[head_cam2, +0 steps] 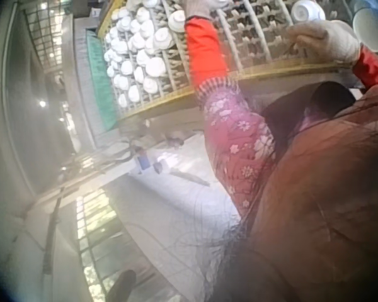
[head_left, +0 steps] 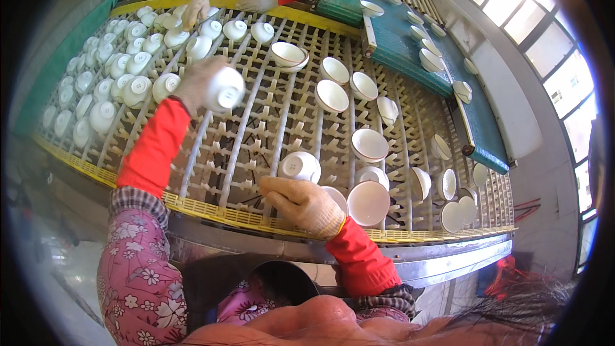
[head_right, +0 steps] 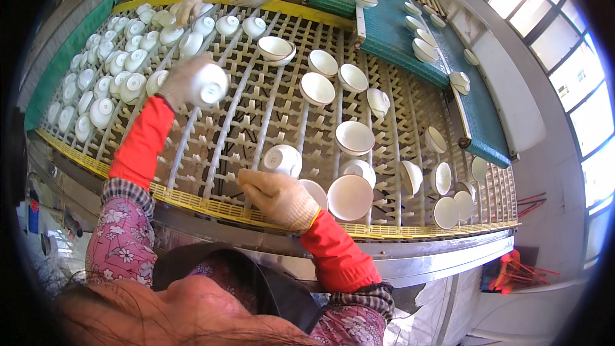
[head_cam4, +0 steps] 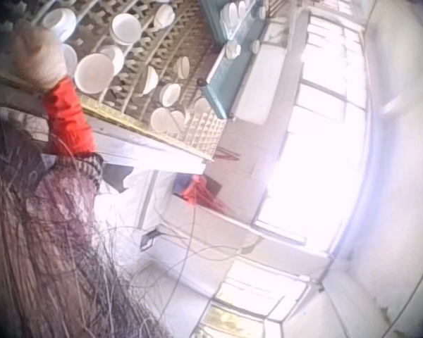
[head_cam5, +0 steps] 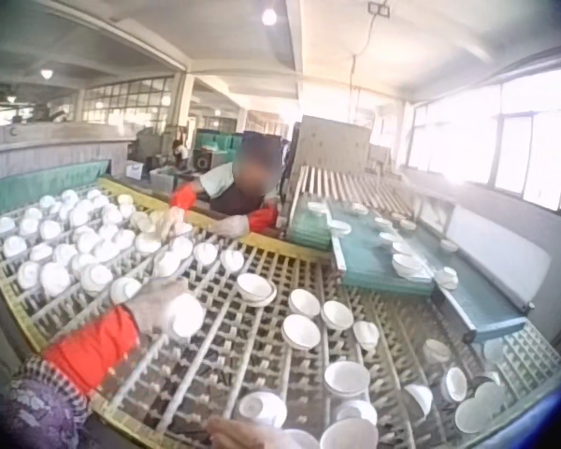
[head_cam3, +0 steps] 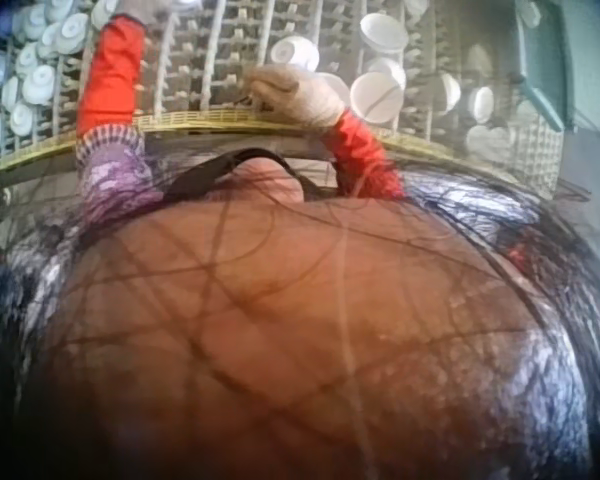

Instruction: The person picks up white ceramic cups from a grid-like sorting table and places them onto a moving conveyor belt system.

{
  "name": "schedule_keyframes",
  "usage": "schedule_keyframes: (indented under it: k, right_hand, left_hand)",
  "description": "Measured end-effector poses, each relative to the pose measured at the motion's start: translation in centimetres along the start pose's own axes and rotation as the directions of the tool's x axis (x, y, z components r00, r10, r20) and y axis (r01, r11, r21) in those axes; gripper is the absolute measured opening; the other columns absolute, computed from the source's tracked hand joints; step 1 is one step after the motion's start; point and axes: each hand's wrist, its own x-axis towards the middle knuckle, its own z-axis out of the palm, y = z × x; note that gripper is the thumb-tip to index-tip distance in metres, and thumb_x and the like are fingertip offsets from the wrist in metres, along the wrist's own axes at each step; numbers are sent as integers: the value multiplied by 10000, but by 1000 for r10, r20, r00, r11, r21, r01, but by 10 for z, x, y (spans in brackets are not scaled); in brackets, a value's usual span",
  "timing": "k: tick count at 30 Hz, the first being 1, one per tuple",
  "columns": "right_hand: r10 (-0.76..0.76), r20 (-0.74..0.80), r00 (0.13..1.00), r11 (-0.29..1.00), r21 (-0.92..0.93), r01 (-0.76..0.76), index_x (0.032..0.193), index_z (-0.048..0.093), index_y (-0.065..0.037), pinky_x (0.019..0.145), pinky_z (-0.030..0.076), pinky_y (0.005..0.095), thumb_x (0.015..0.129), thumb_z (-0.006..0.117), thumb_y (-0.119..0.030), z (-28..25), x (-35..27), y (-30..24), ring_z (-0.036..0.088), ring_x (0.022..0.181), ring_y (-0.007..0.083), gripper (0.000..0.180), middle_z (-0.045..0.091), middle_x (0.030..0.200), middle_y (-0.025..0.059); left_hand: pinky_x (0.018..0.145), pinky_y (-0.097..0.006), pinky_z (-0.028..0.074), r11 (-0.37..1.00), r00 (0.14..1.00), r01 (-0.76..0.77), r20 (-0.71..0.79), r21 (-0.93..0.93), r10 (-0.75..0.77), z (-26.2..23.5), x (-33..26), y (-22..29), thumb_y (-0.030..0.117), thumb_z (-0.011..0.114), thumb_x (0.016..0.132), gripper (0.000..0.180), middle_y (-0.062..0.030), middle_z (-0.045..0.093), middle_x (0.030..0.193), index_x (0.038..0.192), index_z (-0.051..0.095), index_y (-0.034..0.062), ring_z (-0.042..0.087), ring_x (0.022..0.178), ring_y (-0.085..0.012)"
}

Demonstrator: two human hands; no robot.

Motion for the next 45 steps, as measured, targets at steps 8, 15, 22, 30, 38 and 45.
schedule_keyframes:
  k: [8, 15, 22, 30, 38, 45]
  right_hand:
    - [-96, 26, 995, 995, -28, 97, 1146, 657, -48, 784, 552, 392, 954, 602, -155, -9, -2, 0, 688, 904, 344, 227, 705, 978, 172]
    - [-79, -1, 997, 997, 16, 79, 1150, 632, -7, 807, 537, 382, 936, 604, -105, -21, -10, -2, 678, 926, 345, 237, 692, 990, 190]
    - [73, -72, 995, 996, 65, -69, 1105, 627, -17, 799, 522, 385, 922, 591, -89, -29, -13, 21, 658, 899, 370, 201, 668, 970, 198]
    - [84, -122, 989, 996, 47, -79, 1060, 628, -33, 740, 522, 445, 906, 582, -135, -37, -16, 26, 638, 866, 430, 190, 652, 902, 220]
    - [51, -404, 913, 995, 94, -13, 1110, 666, -13, 739, 548, 323, 937, 625, -101, -46, -20, 44, 708, 834, 242, 199, 720, 928, 160]
    - [389, -555, 735, 915, 330, -234, 1084, 666, 17, 769, 513, 265, 962, 599, -135, -89, -38, 70, 658, 842, 141, 206, 699, 913, 95]
  left_hand:
    - [782, -424, 442, 930, 927, 356, -94, -92, -364, 2, -8, 41, 312, 652, 866, 314, -136, 628, 870, 958, 581, 19, 593, 818, -299]
    - [908, -378, 406, 944, 947, -320, 37, 85, 318, 110, 60, 153, 318, 747, 789, 357, -81, 629, 901, 1020, 676, 55, 563, 878, -228]
    - [822, -455, 501, 988, 915, 1, 397, 155, -63, 153, 89, 169, 266, 594, 861, 262, -110, 697, 742, 778, 737, 63, 671, 787, -315]
    - [857, -418, 495, 836, 886, 411, 375, -364, -273, 43, 31, 93, 293, 588, 896, 266, -135, 668, 896, 956, 670, 48, 646, 870, -310]
    - [876, -411, 485, 909, 895, 394, 171, 138, -413, -29, -33, 67, 241, 676, 857, 308, -160, 638, 1000, 1075, 624, 31, 609, 937, -304]
    - [889, -380, 511, 776, 762, -611, 148, -156, 630, 10, -42, 211, 153, 727, 686, 334, -99, 653, 987, 1011, 689, 83, 594, 998, -291]
